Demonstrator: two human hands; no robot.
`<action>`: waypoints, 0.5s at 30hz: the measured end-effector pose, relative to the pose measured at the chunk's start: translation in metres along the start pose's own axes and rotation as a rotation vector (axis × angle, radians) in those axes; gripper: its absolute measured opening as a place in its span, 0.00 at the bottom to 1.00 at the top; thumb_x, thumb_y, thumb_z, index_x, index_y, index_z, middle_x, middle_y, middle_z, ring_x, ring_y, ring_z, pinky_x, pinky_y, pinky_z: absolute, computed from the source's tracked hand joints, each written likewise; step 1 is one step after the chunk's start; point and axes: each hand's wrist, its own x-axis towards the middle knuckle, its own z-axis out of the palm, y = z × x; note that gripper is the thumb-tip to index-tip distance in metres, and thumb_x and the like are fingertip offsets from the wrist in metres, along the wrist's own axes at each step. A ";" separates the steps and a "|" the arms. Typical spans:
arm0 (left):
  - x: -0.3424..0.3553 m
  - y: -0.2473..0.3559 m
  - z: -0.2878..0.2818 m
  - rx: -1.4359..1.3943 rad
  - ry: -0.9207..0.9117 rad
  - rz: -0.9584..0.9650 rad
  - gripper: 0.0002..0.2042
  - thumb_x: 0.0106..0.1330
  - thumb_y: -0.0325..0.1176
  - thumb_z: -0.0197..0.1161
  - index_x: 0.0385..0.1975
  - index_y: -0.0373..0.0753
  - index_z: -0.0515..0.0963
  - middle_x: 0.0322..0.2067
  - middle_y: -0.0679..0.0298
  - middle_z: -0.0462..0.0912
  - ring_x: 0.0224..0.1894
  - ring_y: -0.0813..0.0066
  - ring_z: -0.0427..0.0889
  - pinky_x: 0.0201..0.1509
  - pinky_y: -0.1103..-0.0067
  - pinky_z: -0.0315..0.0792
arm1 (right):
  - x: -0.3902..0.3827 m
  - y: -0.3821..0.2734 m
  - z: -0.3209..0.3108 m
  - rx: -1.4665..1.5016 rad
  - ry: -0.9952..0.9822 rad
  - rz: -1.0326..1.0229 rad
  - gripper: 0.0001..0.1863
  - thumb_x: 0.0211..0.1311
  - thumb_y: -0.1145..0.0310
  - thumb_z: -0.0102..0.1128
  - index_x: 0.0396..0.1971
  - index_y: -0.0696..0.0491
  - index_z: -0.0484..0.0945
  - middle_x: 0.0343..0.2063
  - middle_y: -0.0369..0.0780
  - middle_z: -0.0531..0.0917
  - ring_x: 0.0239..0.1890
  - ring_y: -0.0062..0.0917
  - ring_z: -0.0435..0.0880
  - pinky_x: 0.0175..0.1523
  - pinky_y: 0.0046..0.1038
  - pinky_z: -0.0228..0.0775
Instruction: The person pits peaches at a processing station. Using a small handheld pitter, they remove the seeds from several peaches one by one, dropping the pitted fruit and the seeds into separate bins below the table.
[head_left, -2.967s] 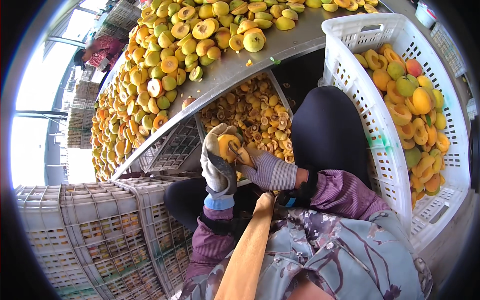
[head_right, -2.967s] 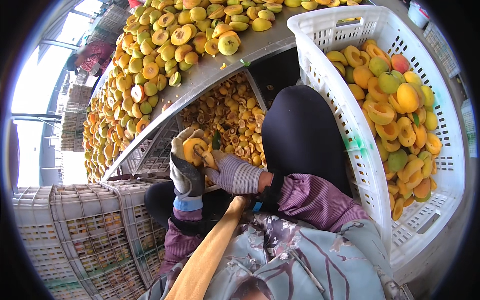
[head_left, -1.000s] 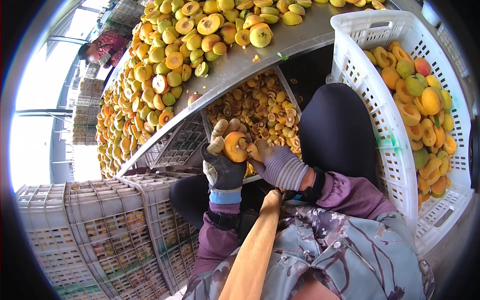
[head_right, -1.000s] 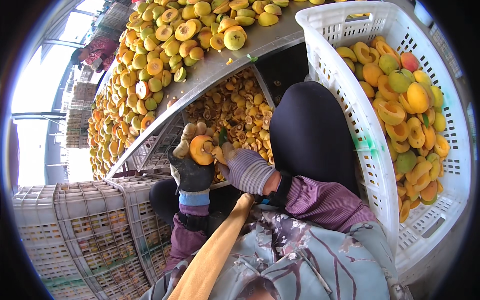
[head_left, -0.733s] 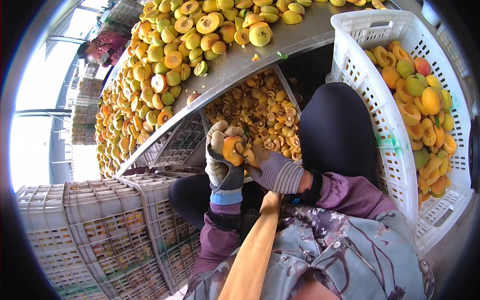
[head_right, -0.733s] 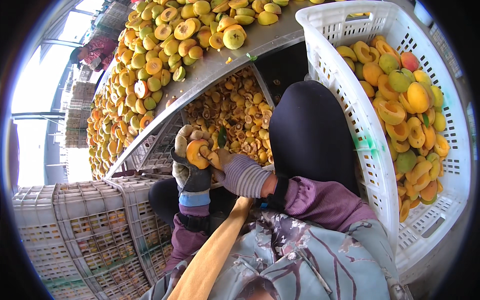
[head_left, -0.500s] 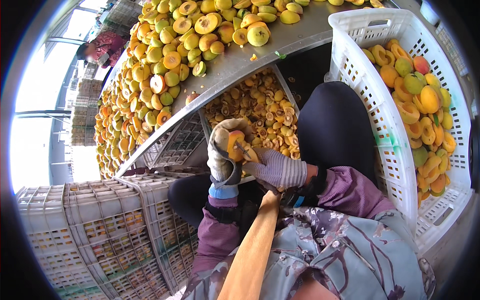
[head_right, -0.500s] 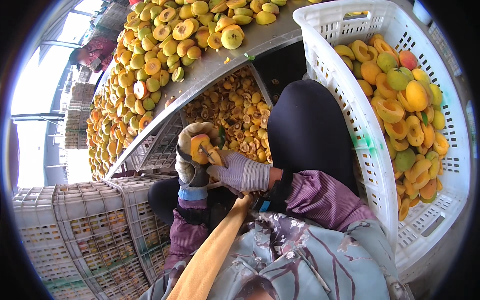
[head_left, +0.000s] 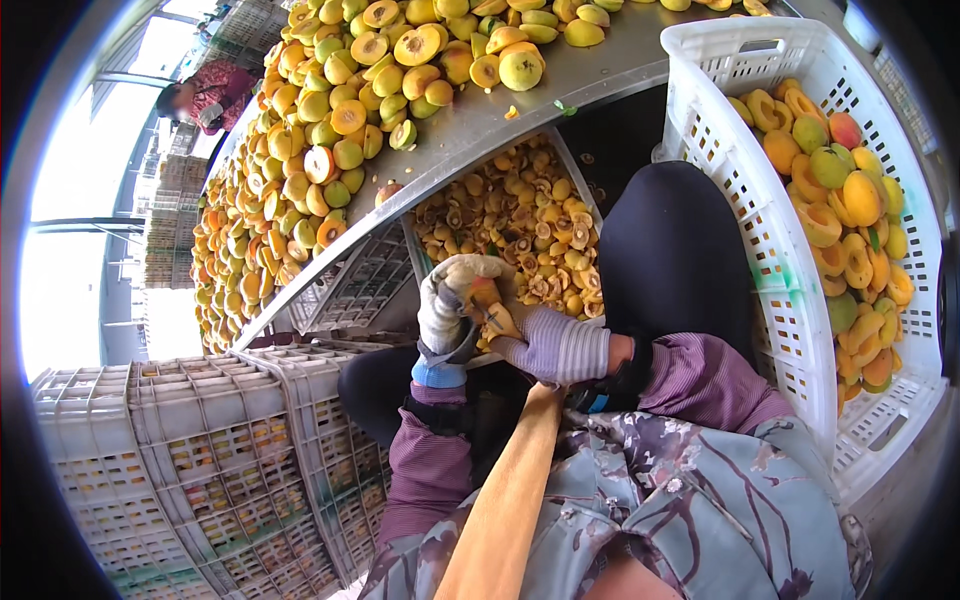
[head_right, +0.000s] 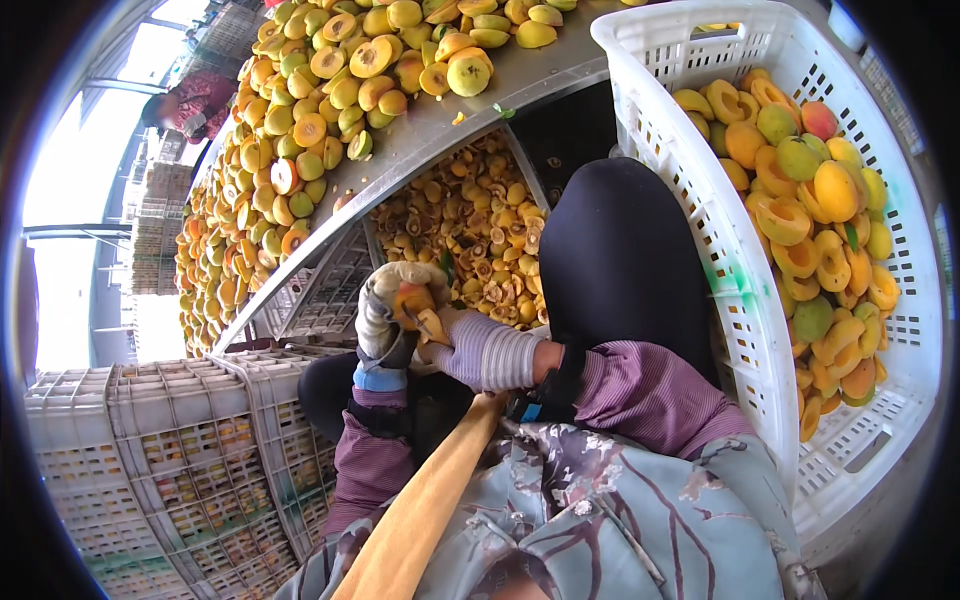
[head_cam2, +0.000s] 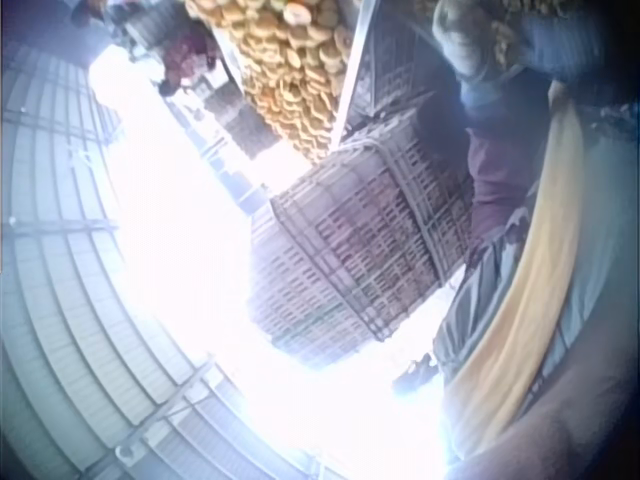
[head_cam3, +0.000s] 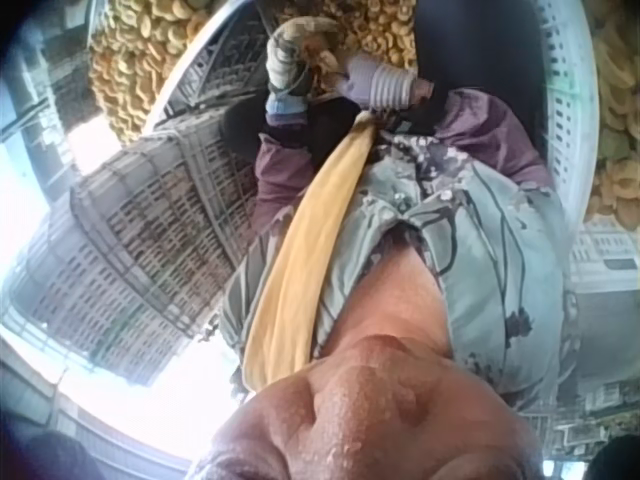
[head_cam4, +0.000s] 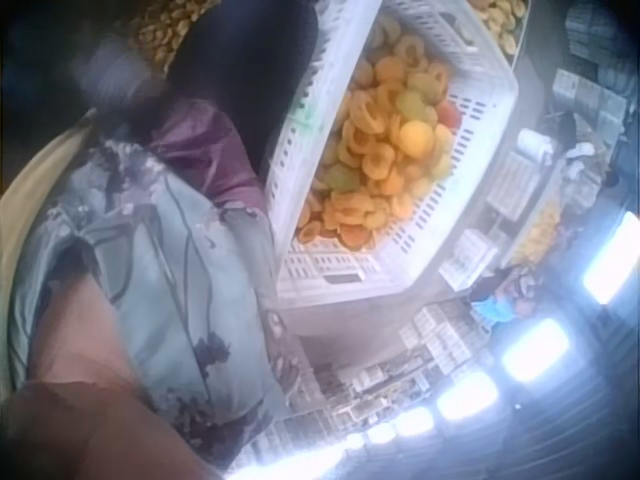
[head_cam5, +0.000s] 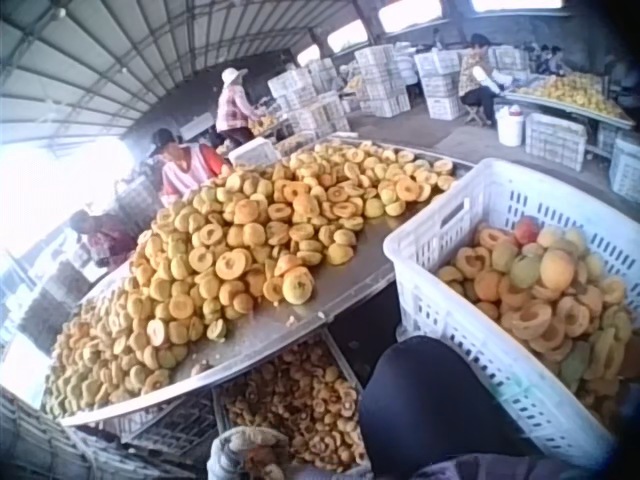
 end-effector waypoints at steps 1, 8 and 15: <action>0.004 0.001 0.002 0.130 0.025 0.026 0.26 0.61 0.54 0.61 0.39 0.30 0.76 0.34 0.54 0.82 0.36 0.67 0.82 0.40 0.73 0.77 | 0.002 0.009 0.006 -0.250 0.253 -0.233 0.13 0.62 0.62 0.52 0.35 0.57 0.73 0.19 0.45 0.78 0.20 0.35 0.79 0.28 0.35 0.74; -0.001 -0.003 0.014 0.239 0.193 0.067 0.16 0.67 0.40 0.58 0.35 0.31 0.79 0.29 0.62 0.82 0.29 0.77 0.80 0.33 0.83 0.74 | -0.003 -0.017 -0.010 0.272 -0.186 0.331 0.15 0.59 0.64 0.54 0.39 0.59 0.72 0.28 0.53 0.80 0.31 0.50 0.79 0.38 0.43 0.73; -0.005 0.012 0.045 0.899 0.383 0.180 0.15 0.68 0.40 0.56 0.33 0.31 0.79 0.28 0.62 0.83 0.29 0.80 0.78 0.32 0.84 0.71 | -0.004 -0.009 -0.009 -0.247 0.064 -0.192 0.15 0.61 0.62 0.51 0.40 0.58 0.70 0.28 0.53 0.79 0.34 0.47 0.80 0.39 0.41 0.72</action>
